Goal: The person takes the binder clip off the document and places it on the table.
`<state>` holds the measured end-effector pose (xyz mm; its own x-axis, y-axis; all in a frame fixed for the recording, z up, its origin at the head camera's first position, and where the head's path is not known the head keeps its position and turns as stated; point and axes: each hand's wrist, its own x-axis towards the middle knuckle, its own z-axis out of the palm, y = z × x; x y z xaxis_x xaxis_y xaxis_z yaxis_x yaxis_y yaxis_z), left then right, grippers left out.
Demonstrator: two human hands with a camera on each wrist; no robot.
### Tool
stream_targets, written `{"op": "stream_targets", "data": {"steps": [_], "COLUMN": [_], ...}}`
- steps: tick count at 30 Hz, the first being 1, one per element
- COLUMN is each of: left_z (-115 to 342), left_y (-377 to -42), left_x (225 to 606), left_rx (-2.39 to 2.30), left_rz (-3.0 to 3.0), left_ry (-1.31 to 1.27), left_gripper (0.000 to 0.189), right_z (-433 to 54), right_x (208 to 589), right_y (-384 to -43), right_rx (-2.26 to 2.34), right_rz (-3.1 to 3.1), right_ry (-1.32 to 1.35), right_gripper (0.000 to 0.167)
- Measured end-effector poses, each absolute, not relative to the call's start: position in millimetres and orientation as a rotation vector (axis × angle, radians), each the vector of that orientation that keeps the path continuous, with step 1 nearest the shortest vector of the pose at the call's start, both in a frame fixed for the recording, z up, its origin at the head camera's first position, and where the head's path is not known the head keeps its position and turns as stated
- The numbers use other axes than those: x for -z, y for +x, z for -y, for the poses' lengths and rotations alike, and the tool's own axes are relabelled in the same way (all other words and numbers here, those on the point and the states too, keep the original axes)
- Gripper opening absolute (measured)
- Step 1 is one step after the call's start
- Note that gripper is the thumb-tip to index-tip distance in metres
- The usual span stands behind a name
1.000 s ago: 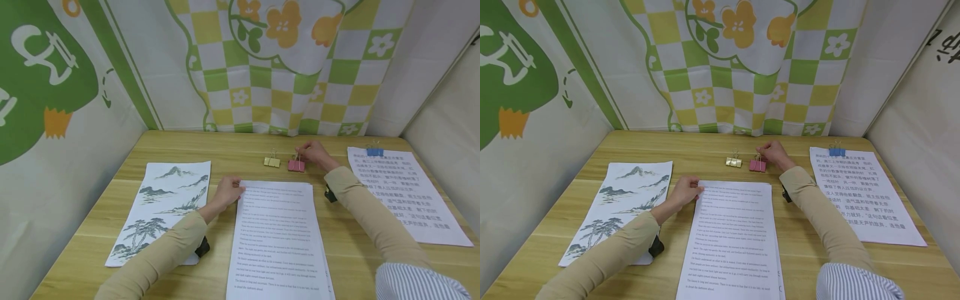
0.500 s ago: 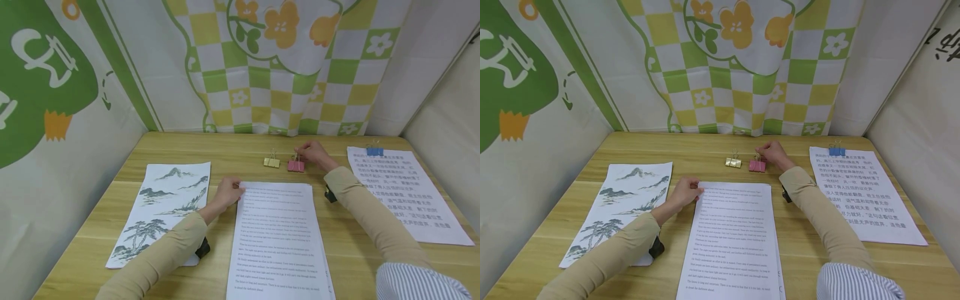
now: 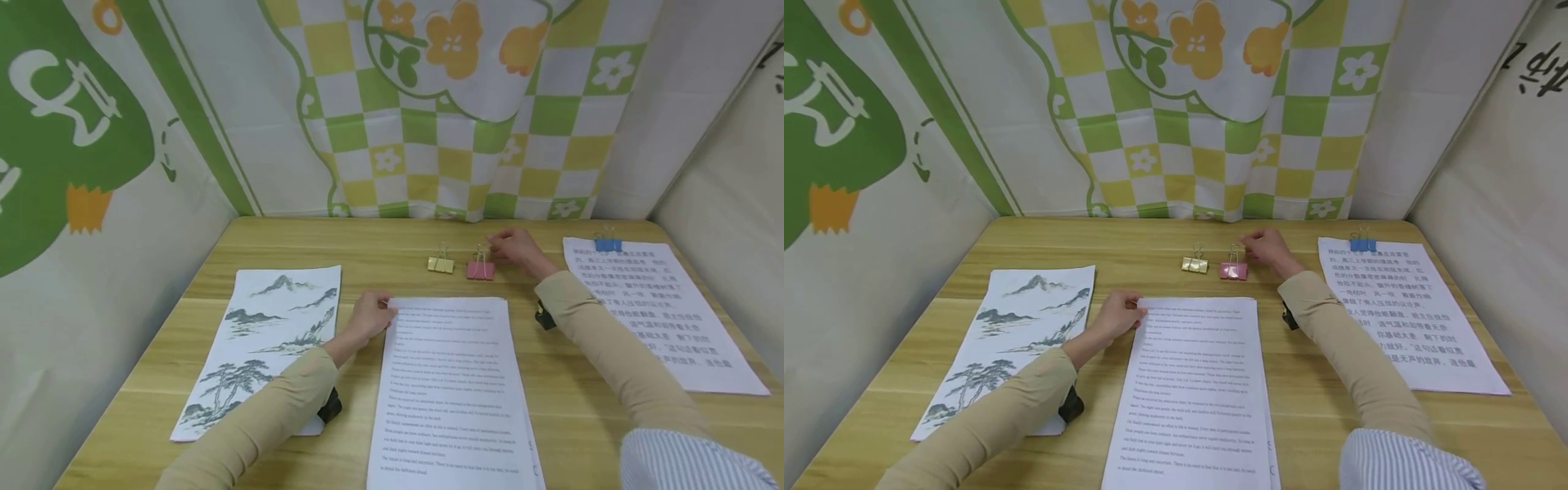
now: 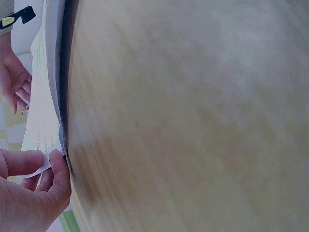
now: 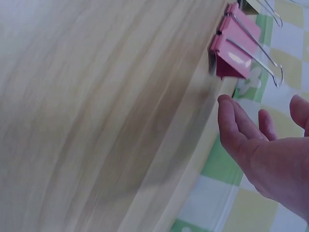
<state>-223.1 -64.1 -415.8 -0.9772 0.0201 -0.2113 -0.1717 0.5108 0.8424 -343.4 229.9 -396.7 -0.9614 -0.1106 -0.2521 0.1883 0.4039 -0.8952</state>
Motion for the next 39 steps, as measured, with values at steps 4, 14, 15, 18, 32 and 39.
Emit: {"op": "stream_targets", "data": {"steps": [4,14,15,18,32,39], "left_z": [62.5,60.2,60.1,60.3,58.3,57.3], "left_y": [-223.8,-225.6,-225.5,-225.2,-226.0,-225.1], "left_x": [416.0,416.3,416.2,416.2,416.1,415.5], "left_rx": [-1.438,-1.420,-1.420,-1.415,-1.417,-1.416], "left_rz": [-2.564,-2.564,-2.564,-2.572,-2.569,-2.568], "left_ry": [-0.137,-0.128,-0.131,-0.135,-0.154,-0.165], "left_gripper": [0.037,0.038,0.038,0.038,0.038,0.037], "right_z": [-243.9,-296.0,-302.6,-324.8,-434.1,-469.3], "right_x": [393.1,382.2,381.9,382.1,380.1,382.5], "right_y": [-340.7,-327.7,-326.1,-321.6,-286.2,-270.3], "right_rx": [1.605,1.601,1.598,1.550,1.302,1.000], "right_rz": [-2.406,-2.394,-2.403,-2.463,-2.708,-2.870], "right_ry": [0.076,0.108,0.117,0.137,0.415,0.656], "right_gripper": [0.056,0.063,0.064,0.066,0.068,0.059]}}
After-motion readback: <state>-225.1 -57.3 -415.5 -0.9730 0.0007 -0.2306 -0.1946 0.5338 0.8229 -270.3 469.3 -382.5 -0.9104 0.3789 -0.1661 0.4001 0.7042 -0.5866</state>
